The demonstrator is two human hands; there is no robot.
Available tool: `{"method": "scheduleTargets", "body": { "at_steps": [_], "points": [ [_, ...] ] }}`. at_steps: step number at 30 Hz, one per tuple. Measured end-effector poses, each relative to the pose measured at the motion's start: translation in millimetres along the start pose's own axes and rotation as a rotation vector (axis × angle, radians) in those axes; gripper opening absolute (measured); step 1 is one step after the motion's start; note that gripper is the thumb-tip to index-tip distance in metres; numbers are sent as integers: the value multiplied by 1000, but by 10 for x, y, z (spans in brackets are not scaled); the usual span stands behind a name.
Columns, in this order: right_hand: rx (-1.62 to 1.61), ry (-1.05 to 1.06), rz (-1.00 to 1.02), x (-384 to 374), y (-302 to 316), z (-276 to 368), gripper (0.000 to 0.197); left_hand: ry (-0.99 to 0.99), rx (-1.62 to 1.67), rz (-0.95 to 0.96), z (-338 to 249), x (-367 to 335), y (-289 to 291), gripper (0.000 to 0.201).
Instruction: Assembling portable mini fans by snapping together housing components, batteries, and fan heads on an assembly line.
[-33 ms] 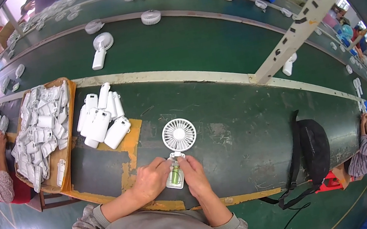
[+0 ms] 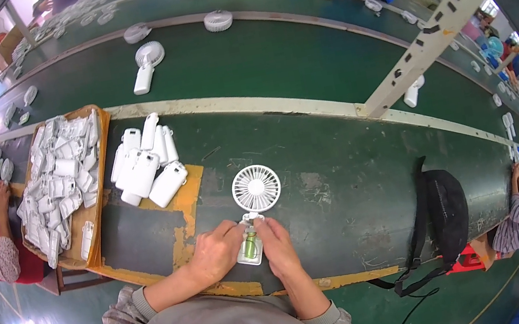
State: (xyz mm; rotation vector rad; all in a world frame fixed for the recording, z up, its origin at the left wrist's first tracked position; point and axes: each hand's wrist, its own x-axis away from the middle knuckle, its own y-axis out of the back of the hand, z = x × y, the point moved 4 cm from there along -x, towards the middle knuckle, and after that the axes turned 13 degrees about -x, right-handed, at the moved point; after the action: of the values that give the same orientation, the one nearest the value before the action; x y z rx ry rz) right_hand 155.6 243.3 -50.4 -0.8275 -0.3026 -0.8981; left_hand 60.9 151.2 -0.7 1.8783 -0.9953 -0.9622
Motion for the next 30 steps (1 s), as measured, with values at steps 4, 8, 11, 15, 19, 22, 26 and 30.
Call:
{"method": "scheduleTargets", "body": {
  "at_steps": [4, 8, 11, 15, 19, 22, 26, 30],
  "points": [
    [90, 27, 47, -16, -4, 30, 21, -45, -28, 19, -20, -14, 52, 19],
    [-61, -32, 1, -18, -44, 3, 21, -54, -43, -123, 172, -85, 324, 25],
    [-57, 15, -8, -35, -24, -16, 25, 80, -306, -189, 567, -175, 616, 37],
    [-40, 20, 23, -52, -96, 0, 26, 258, -538, -63, 970, -147, 649, 53],
    [-37, -6, 16, -57, -74, -3, 24, 314, -554, 22, 1113, -131, 538, 53],
    [-51, -31, 13, -47, -76, 8, 24, 339, -537, 40, 1107, -179, 556, 53],
    [-84, -37, 0, -37, -43, -11, 25, 357, -269, 28, 910, -152, 618, 53],
    [-111, -21, 15, -44, -34, -40, 26, 423, 232, 140, 488, -9, 466, 55]
  ]
}}
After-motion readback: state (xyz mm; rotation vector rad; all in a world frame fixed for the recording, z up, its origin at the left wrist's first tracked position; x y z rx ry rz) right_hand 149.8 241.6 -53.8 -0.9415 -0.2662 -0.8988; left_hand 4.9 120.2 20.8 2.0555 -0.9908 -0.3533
